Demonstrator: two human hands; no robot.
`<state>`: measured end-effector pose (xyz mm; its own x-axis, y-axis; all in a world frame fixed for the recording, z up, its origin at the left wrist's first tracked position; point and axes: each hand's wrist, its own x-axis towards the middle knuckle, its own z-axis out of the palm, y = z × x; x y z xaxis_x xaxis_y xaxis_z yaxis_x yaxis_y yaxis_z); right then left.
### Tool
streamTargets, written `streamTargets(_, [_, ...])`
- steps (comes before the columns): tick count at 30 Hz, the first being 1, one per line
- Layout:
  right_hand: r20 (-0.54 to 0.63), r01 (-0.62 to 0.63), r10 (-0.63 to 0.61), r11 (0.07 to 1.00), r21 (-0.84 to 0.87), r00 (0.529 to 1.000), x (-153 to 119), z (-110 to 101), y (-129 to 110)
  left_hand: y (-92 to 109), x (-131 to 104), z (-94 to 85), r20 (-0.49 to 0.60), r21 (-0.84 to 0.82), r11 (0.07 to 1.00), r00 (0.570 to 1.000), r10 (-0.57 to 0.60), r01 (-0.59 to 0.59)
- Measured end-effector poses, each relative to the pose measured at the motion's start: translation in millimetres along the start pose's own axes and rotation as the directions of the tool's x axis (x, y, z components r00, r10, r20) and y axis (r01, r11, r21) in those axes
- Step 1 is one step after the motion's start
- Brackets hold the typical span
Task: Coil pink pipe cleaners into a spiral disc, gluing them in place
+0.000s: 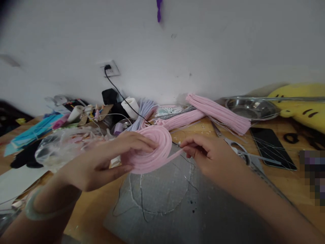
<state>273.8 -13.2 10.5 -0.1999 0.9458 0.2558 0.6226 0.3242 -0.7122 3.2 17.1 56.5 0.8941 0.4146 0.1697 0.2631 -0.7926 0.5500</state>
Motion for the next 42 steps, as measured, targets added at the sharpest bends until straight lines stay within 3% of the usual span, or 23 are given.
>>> streamTargets(10, [-0.030,-0.013,0.013,1.000,0.003,0.999,9,5,-4,-1,1,1.5,-0.009,0.005,1.000,1.000,0.023,-0.023])
streamTargets(14, [0.021,-0.049,0.048,0.998,0.026,0.999,16,7,-1,2,3,0.3,-0.012,0.021,0.999,0.999,0.032,-0.031])
streamTargets(18, [0.084,-0.081,0.067,0.981,0.176,0.994,21,8,0,5,5,-2.3,0.034,0.091,0.995,0.999,0.035,-0.038])
streamTargets(23, [0.152,-0.210,0.158,0.876,0.435,0.976,22,7,-2,6,7,-3.5,0.084,0.164,0.985,0.996,0.038,-0.052])
streamTargets(27, [0.195,-0.280,0.207,0.809,0.517,0.959,22,15,0,8,8,-4.0,0.106,0.180,0.982,0.994,0.028,-0.047])
streamTargets(33, [0.235,-0.279,0.171,0.764,0.581,0.957,22,31,5,12,9,-4.9,0.079,0.221,0.974,0.996,0.037,-0.054])
streamTargets(35, [0.295,-0.312,0.150,0.700,0.643,0.944,20,32,5,15,8,-2.6,0.030,0.264,0.964,0.999,0.034,-0.040])
streamTargets(38, [0.375,-0.393,0.150,0.551,0.737,0.915,16,32,2,23,-2,9.6,-0.162,0.406,0.911,0.987,0.001,0.066])
streamTargets(40, [0.421,-0.450,0.171,0.460,0.765,0.891,11,31,-1,30,-17,26.1,-0.324,0.522,0.837,0.946,0.020,0.161])
streamTargets(42, [0.459,-0.497,0.192,0.371,0.784,0.868,6,32,-6,38,-38,49.8,-0.427,0.594,0.783,0.897,0.111,0.186])
